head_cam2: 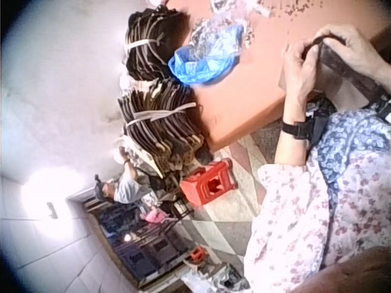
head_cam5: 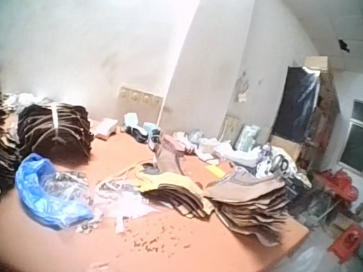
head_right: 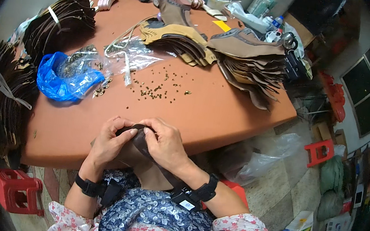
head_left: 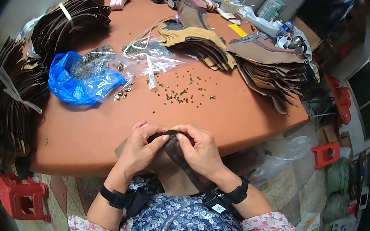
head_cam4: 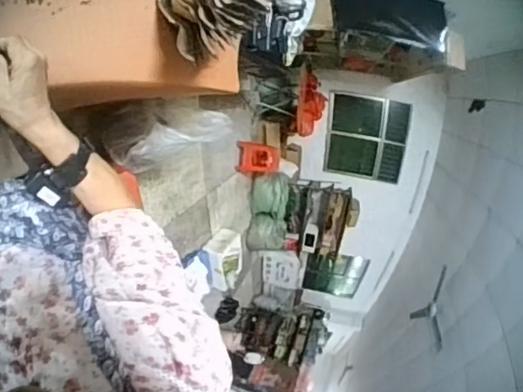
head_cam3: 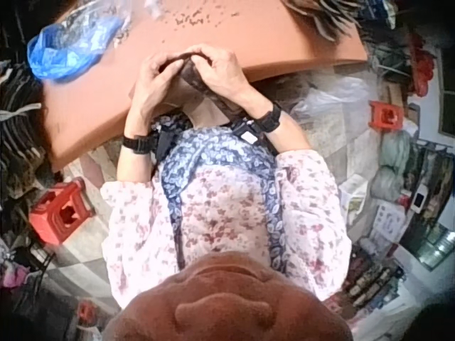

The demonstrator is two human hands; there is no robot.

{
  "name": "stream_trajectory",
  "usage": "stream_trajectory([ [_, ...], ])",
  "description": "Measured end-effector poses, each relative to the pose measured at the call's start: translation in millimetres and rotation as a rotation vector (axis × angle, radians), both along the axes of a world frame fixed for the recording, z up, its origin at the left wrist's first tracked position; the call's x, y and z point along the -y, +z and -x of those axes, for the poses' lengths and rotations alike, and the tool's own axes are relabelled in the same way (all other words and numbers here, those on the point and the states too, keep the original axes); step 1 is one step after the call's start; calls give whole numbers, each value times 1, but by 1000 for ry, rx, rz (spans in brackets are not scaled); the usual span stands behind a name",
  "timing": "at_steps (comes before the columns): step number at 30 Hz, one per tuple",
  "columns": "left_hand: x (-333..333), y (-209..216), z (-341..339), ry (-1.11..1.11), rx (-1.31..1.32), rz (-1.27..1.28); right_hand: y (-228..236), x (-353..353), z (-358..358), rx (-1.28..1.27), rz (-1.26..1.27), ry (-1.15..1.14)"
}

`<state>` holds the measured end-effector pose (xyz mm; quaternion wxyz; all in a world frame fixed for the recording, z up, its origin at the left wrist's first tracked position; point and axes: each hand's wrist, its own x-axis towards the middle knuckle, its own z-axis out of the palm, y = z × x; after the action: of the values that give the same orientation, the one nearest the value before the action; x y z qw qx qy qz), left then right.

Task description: The recorder is assembling the upper components of a shoe by manually inserting eyelets or small decorative elements into pre-punched holes in the leather/fabric material.

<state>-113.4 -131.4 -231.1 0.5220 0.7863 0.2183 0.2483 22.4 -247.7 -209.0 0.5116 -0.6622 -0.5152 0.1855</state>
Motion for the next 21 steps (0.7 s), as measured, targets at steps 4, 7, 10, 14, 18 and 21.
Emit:
stream_trajectory([
  [4,1,1,-3,16,6,-31,-4,-2,0,-81,53,-36],
  [7,1,-1,-3,37,-19,-66,-16,-5,0,-29,6,-36],
  [10,0,-9,0,67,16,28,-19,-7,2,1,-5,-18],
  [14,3,-2,-2,44,90,352,-13,22,-7,-265,101,84],
  [18,6,12,12,58,226,513,-10,52,-6,-165,205,93],
  [21,8,24,19,83,230,379,-10,63,2,29,182,65],
])
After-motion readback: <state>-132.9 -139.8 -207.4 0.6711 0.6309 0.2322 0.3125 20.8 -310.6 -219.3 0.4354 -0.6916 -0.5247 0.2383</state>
